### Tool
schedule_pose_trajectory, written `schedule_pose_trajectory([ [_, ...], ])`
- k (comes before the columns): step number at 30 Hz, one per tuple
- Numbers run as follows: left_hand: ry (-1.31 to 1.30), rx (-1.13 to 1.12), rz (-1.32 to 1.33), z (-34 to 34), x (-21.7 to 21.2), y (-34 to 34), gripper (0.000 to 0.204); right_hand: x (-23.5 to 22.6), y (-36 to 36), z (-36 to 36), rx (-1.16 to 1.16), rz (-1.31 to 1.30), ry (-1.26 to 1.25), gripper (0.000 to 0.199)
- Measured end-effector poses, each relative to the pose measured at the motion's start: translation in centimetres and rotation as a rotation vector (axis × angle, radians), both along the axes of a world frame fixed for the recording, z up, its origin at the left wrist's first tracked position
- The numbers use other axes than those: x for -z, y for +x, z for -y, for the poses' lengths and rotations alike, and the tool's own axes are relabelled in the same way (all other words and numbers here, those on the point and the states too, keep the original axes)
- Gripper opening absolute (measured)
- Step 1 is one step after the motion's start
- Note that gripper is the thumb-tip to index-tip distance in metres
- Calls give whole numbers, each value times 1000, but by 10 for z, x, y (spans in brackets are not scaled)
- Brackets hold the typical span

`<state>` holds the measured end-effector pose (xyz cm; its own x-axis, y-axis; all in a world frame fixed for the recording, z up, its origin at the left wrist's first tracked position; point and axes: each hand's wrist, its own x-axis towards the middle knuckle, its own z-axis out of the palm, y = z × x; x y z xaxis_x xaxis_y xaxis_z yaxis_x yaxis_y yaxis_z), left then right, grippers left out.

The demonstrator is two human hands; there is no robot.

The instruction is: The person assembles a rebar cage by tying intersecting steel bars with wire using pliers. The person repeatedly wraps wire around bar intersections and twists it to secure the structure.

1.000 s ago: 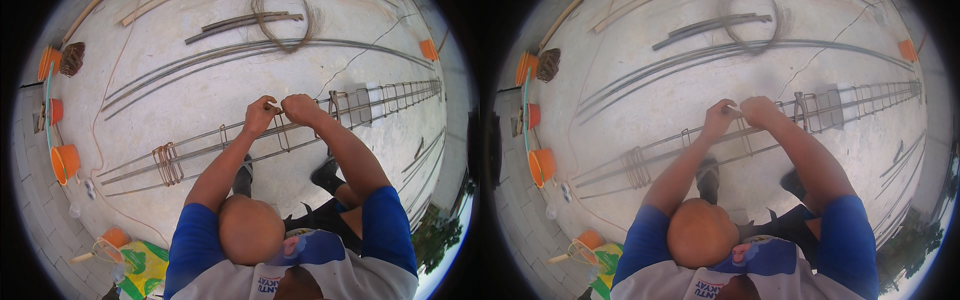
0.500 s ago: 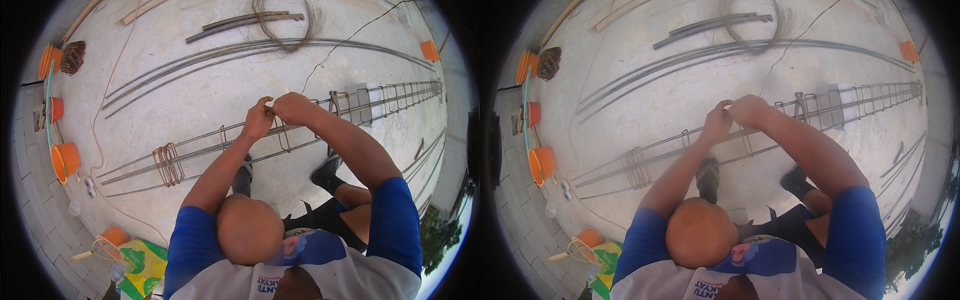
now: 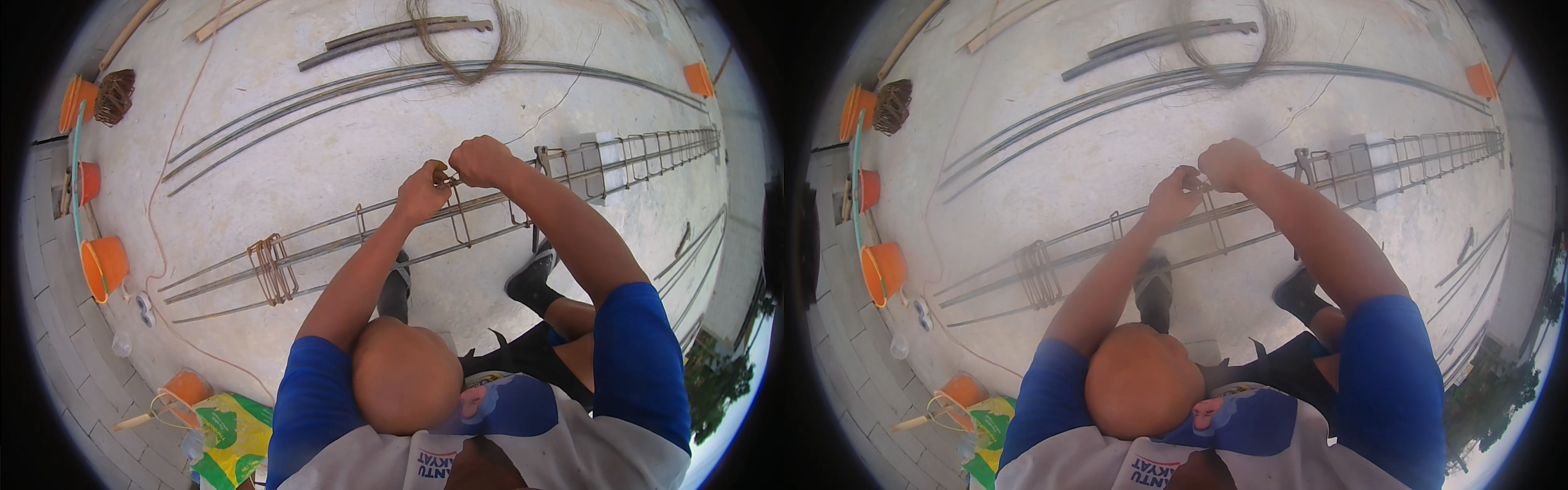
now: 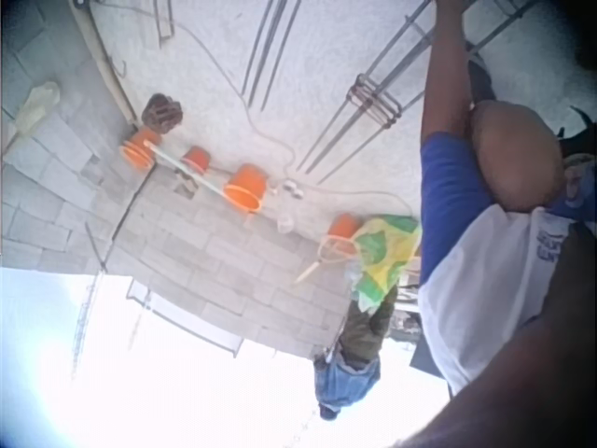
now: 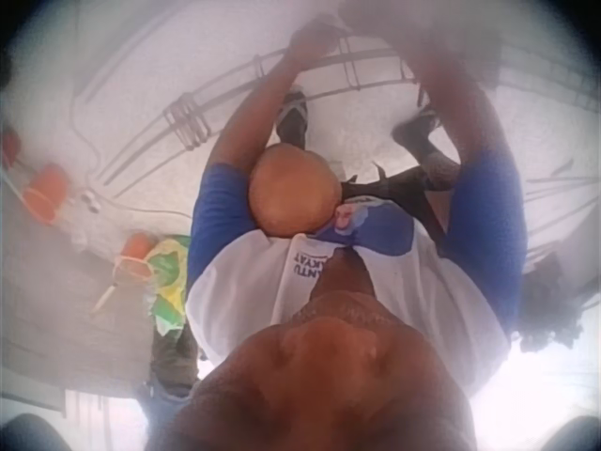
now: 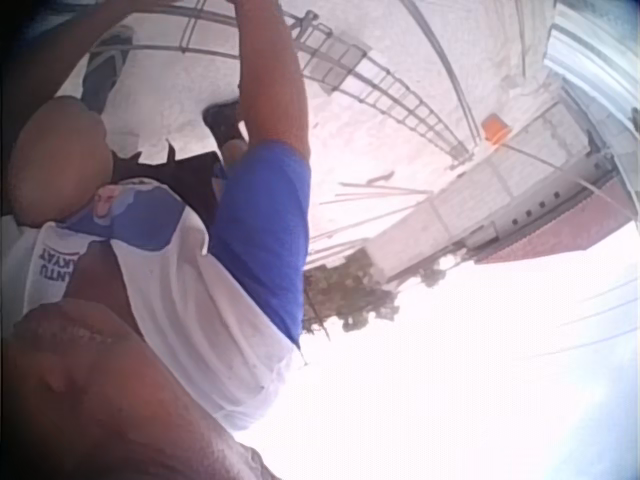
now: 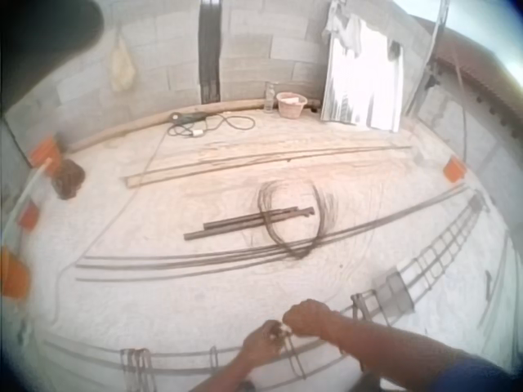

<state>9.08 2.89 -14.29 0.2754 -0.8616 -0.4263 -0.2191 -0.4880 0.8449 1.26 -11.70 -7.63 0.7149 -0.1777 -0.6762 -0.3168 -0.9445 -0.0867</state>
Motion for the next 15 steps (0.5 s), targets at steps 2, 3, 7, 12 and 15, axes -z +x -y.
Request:
schedule_pose_trajectory([
  [2, 26, 119, 99, 2, 0, -2, 44, -15, 2, -6, -40, -16, 36, 14],
  [3, 40, 178, 149, 3, 0, -3, 44, -19, 5, -9, -60, -24, 54, 14],
  [7, 154, 147, 217, 12, 3, -13, 44, -21, 25, -14, -34, -32, 148, 12],
  [12, 295, 330, 309, 24, -2, -18, 40, -14, 22, -20, -60, 86, -11, 13],
  [15, 184, 349, 392, 17, 4, -17, 38, -42, -12, -24, -129, 929, 120, 18],
])
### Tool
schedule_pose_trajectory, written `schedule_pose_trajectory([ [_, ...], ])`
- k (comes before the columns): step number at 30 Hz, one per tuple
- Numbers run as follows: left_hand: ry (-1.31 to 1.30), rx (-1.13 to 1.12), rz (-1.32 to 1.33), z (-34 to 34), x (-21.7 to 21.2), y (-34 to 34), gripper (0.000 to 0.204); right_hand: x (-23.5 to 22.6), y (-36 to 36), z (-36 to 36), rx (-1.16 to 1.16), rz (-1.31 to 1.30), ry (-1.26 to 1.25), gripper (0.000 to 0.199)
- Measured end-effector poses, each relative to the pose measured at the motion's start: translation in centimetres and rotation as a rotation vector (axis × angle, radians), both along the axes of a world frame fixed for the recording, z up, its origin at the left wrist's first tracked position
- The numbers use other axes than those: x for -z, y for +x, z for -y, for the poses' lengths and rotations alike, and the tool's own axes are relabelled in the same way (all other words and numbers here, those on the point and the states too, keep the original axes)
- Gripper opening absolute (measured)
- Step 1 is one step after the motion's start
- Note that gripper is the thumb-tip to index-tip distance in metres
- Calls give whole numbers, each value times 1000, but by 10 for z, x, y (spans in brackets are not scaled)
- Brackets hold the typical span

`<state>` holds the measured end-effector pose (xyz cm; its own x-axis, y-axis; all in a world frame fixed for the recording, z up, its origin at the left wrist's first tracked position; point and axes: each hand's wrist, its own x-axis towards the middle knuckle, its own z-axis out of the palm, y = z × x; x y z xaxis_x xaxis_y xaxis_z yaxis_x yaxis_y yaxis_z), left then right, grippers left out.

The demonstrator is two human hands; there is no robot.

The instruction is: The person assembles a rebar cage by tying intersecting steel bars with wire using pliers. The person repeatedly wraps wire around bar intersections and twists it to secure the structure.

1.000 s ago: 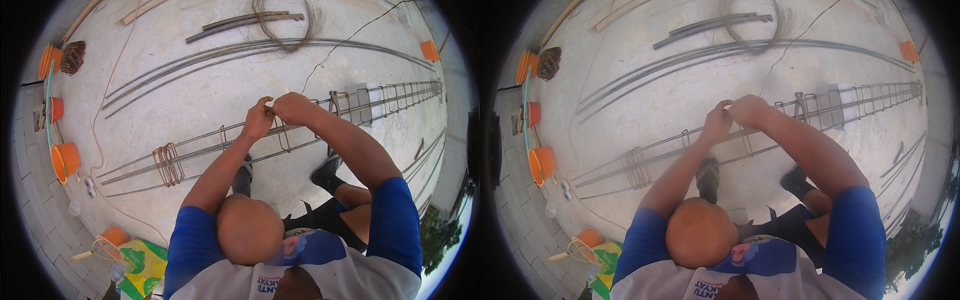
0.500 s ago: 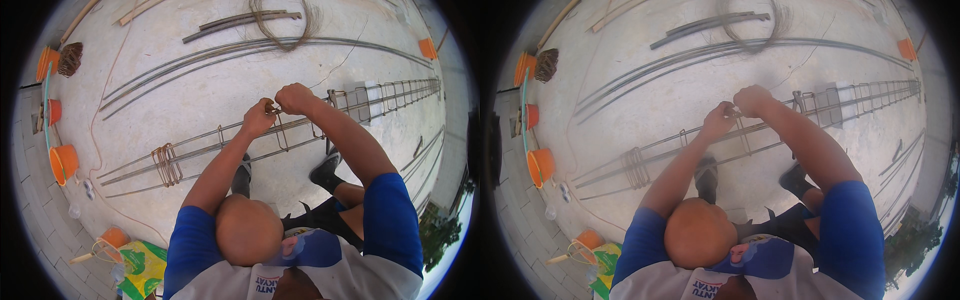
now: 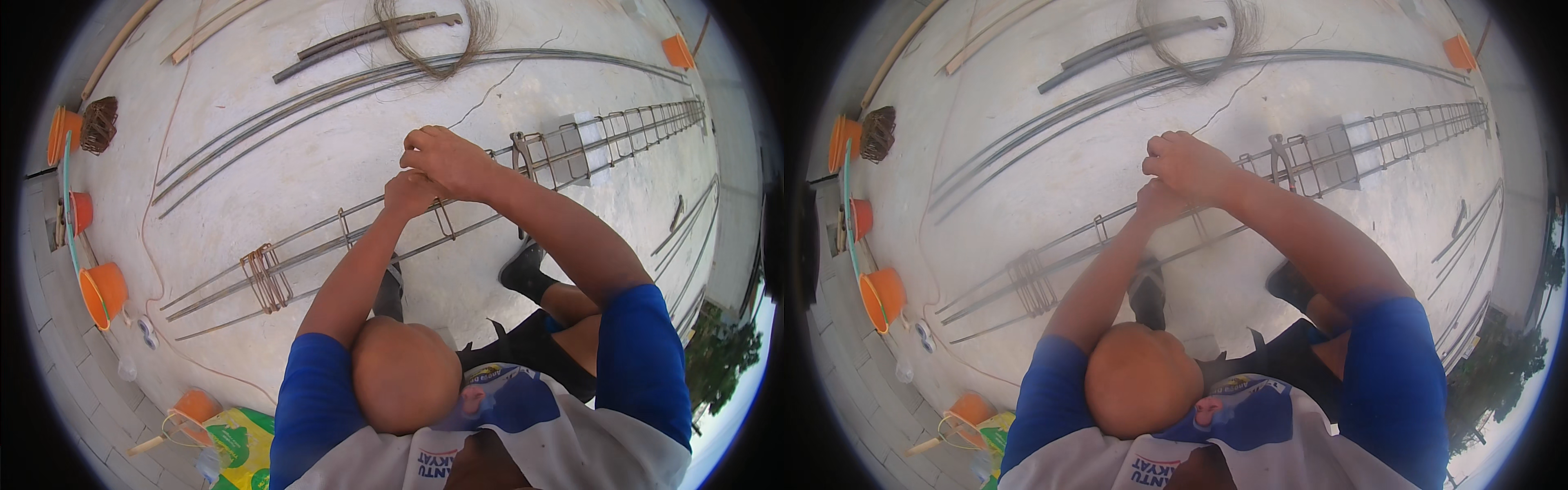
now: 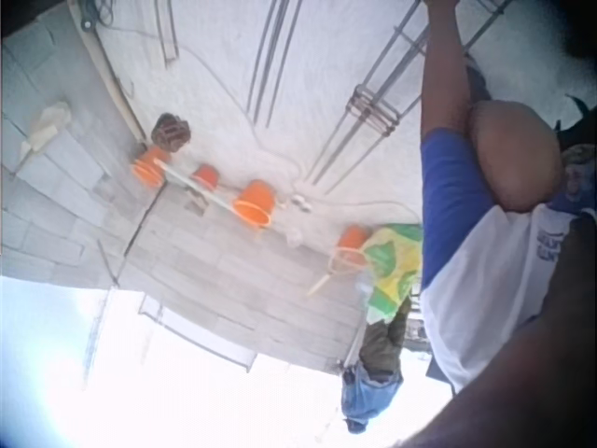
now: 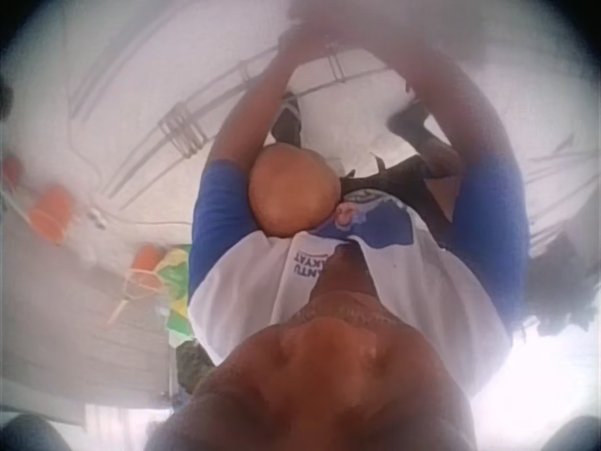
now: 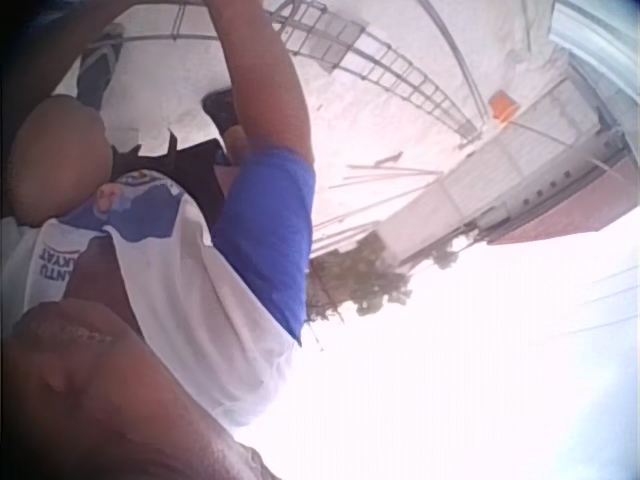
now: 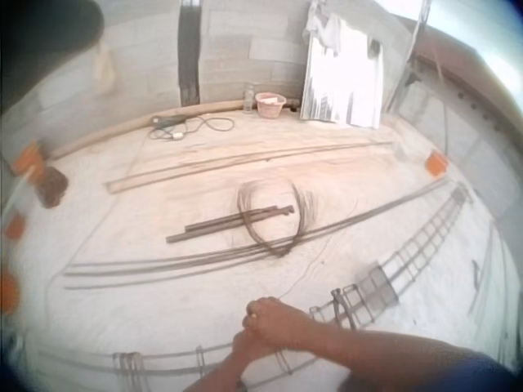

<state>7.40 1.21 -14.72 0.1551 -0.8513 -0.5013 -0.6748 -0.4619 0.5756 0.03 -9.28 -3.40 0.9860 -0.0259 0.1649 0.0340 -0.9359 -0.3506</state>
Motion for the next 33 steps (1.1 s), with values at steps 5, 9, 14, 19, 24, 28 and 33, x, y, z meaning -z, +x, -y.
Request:
schedule_pose_trajectory([
  [5, -14, -77, -108, 1, 1, 5, 41, -11, -116, 1, 858, -374, 96, 37],
  [9, -34, -48, -90, 1, -1, 5, 49, 17, -178, -14, 1129, -840, 115, 78],
  [14, -95, -39, -144, -8, 6, 10, 59, 55, -211, -20, 1096, -625, 320, 90],
  [19, -153, -145, -142, -13, 9, 10, 60, 23, -189, 0, 1107, -812, 405, 70],
  [24, -193, -329, -267, -9, -11, 8, 46, 38, -209, 29, 1177, -796, 448, 38],
  [28, -267, -399, -323, -7, -6, 11, 35, 27, -199, 36, 1049, -911, 206, 39],
  [33, -333, -559, -600, -9, 2, 16, 30, -39, -140, 22, 758, -929, 112, 49],
])
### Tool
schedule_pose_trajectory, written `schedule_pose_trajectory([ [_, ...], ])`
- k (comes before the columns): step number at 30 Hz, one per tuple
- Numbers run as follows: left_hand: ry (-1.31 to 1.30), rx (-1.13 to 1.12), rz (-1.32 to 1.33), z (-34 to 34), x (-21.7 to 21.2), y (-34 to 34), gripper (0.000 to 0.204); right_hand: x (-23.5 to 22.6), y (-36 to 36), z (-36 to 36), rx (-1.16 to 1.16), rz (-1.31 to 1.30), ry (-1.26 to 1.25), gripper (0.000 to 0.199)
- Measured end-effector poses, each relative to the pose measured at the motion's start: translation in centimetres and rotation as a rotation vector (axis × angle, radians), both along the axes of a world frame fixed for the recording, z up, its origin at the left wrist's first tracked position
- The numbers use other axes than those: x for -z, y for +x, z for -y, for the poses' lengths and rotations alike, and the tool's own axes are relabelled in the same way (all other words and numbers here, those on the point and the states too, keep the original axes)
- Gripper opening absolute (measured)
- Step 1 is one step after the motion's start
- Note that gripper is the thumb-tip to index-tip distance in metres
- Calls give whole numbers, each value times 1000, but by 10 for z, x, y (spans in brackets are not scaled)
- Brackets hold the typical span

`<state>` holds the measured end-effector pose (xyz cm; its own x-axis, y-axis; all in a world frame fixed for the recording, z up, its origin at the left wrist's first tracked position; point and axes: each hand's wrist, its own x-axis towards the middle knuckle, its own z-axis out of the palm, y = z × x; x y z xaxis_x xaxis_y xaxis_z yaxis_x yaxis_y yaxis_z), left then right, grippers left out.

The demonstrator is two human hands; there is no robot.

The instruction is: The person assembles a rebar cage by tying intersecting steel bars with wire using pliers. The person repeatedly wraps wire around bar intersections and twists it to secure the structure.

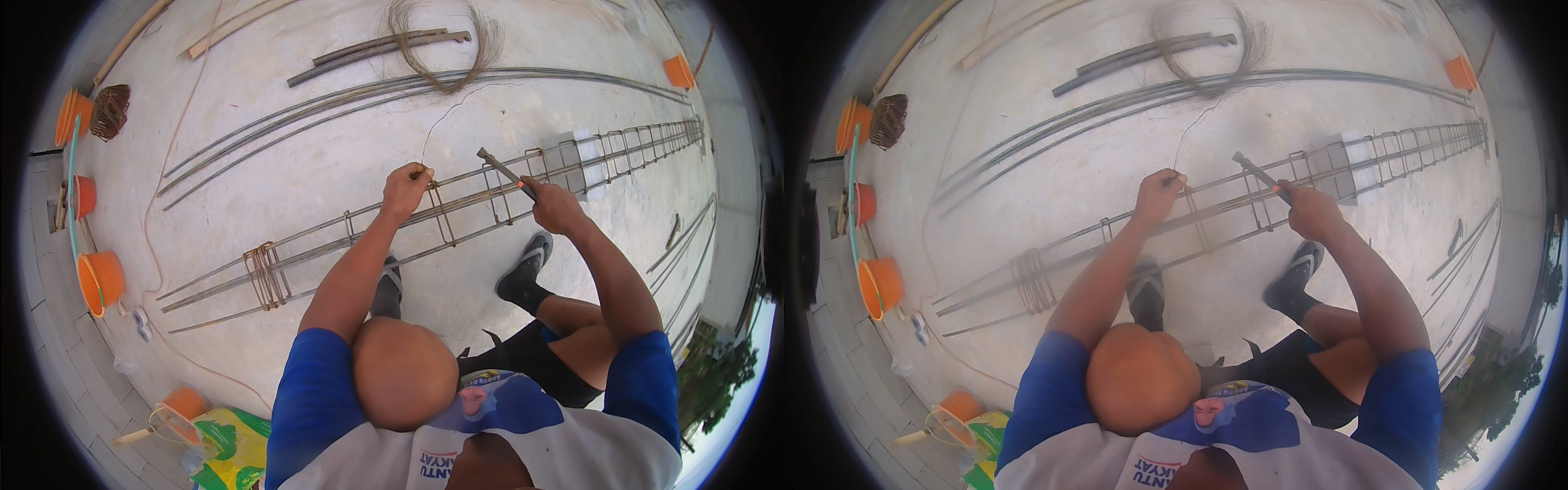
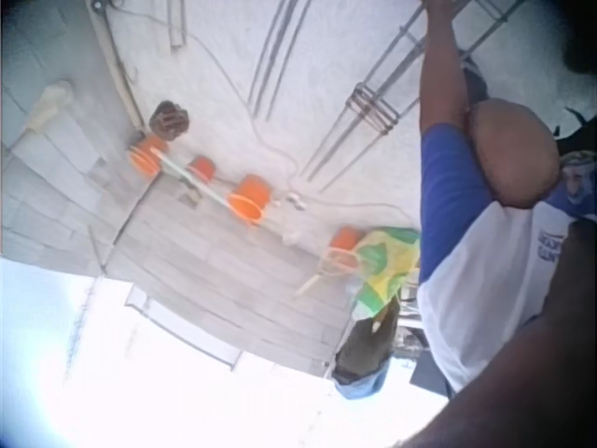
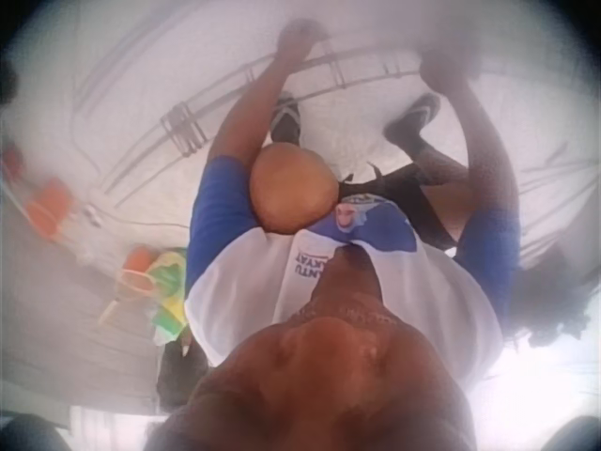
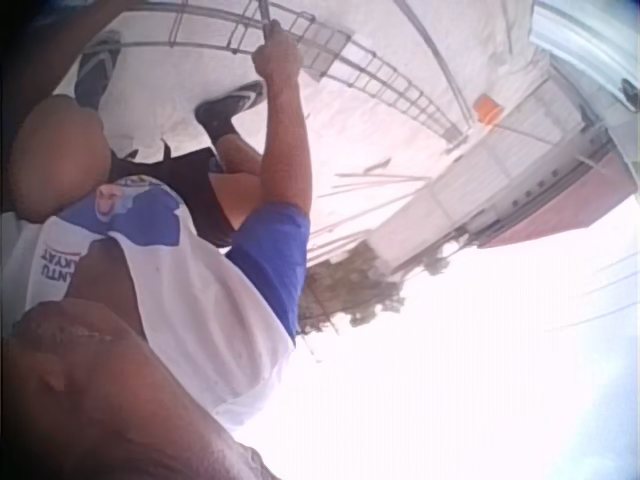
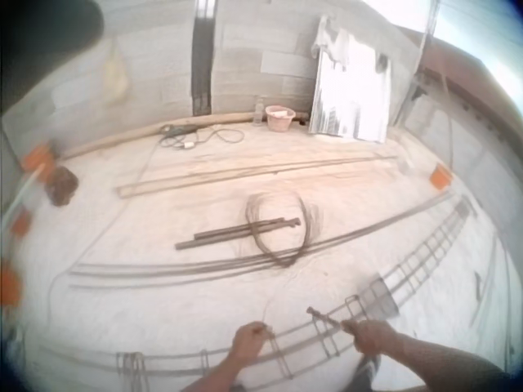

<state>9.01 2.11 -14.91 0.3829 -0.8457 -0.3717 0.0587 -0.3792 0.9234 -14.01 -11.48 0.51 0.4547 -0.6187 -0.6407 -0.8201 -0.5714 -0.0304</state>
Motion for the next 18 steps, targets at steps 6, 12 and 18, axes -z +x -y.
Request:
schedule_pose_trajectory([
  [6, 9, -1, -114, 0, 17, 8, 28, -12, 47, 9, -506, -88, -242, 48],
  [12, -49, -71, -200, -2, 15, 7, 25, -14, 106, 23, -862, -95, -382, 45],
  [18, -36, 10, -273, -4, 16, 13, 25, 3, 133, 38, -1129, 187, -501, 51],
])
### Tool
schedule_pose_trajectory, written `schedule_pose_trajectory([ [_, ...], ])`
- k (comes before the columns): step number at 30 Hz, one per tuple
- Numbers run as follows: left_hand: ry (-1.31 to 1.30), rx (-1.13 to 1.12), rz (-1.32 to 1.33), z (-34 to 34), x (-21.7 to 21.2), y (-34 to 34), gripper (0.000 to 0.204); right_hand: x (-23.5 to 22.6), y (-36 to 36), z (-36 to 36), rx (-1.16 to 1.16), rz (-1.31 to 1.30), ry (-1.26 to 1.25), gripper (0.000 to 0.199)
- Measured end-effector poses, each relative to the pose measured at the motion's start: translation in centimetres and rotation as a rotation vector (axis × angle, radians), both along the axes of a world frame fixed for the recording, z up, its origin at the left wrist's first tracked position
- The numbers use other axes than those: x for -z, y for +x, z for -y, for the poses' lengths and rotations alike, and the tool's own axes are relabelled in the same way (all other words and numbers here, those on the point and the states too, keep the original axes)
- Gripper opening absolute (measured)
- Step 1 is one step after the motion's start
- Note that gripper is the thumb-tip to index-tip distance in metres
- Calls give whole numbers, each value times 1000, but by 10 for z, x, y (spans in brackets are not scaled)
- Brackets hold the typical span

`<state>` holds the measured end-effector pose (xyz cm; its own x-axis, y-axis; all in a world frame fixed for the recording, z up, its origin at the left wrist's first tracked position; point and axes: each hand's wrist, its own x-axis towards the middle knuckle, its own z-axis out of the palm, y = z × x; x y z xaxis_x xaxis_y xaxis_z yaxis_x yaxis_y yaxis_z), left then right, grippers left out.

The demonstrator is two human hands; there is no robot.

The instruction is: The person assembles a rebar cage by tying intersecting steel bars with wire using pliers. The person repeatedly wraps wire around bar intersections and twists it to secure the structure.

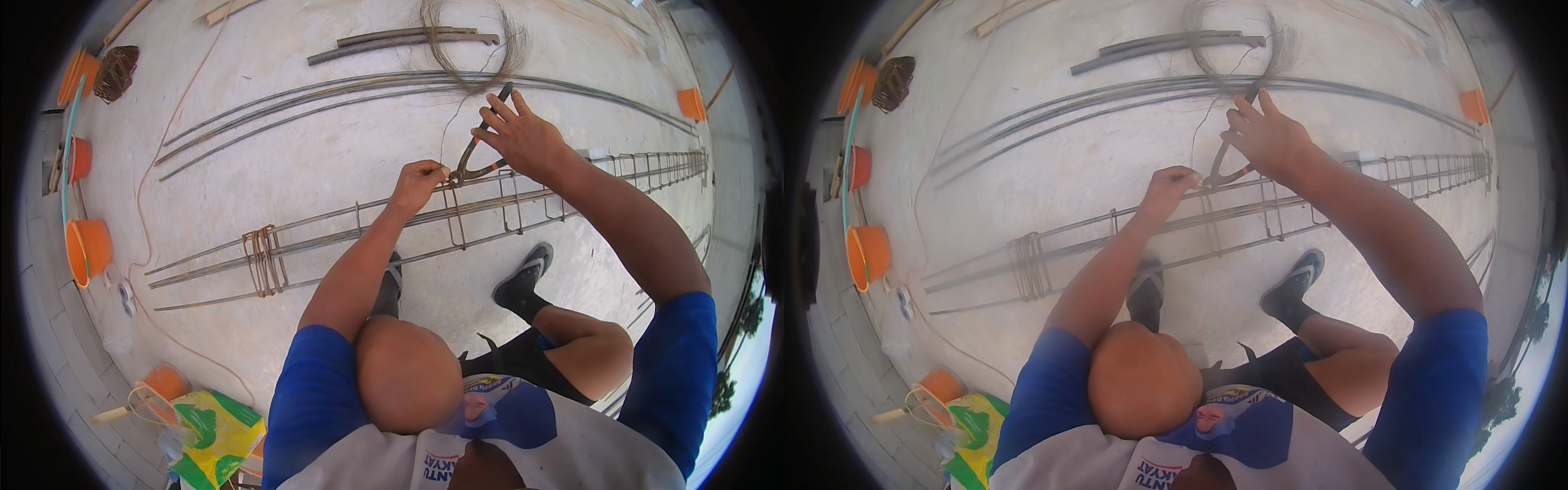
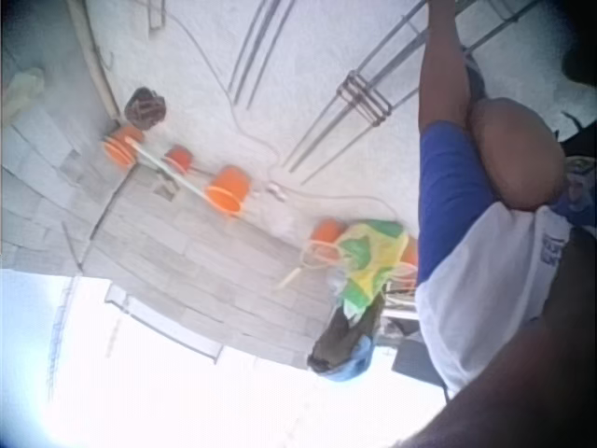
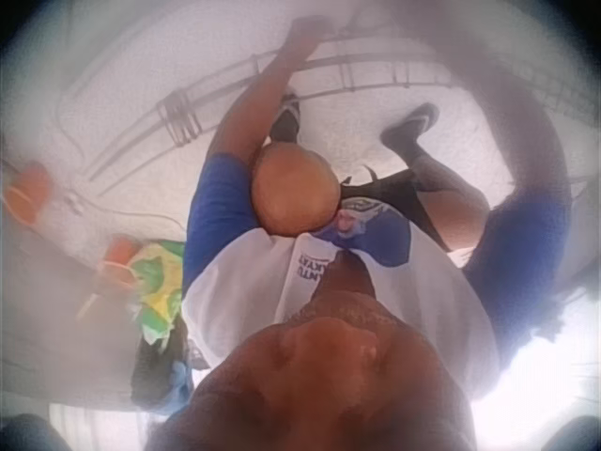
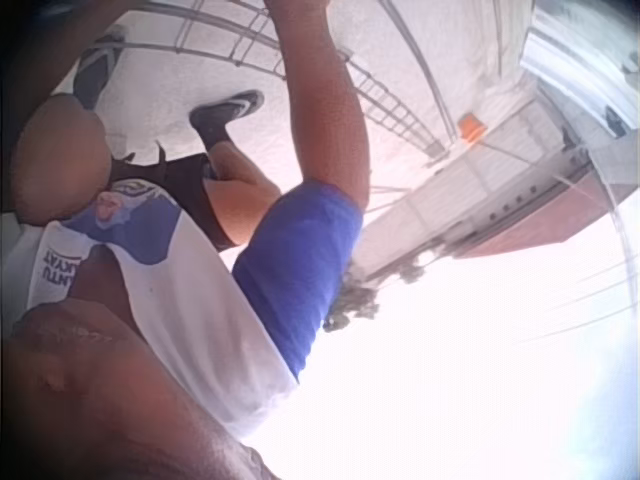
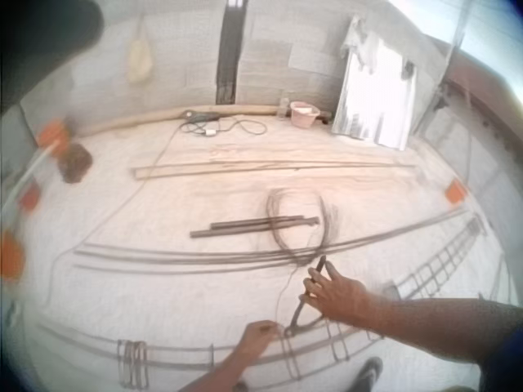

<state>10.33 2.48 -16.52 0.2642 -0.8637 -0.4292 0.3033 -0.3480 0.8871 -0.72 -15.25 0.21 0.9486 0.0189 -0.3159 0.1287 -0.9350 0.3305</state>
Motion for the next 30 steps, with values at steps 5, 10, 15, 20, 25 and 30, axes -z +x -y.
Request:
schedule_pose_trajectory([
  [5, 1, -9, -32, -3, -4, 0, 24, -5, 22, 2, -99, -75, 24, 52],
  [10, -13, -19, -72, -3, -11, 0, 23, -3, 31, 2, -229, -39, -48, 52],
  [15, -30, -4, -102, -1, -10, -1, 24, 0, 49, -10, -197, -193, -267, 27],
  [20, -114, 20, -114, 13, -33, 5, 44, 7, 74, -11, -98, -416, -244, 17],
  [25, -34, 281, 203, 44, -47, 0, 84, 7, 94, -17, 93, -552, -75, 20],
  [30, -36, 118, 282, 54, -53, -19, 59, -13, 109, -27, 349, -793, -51, 26],
])
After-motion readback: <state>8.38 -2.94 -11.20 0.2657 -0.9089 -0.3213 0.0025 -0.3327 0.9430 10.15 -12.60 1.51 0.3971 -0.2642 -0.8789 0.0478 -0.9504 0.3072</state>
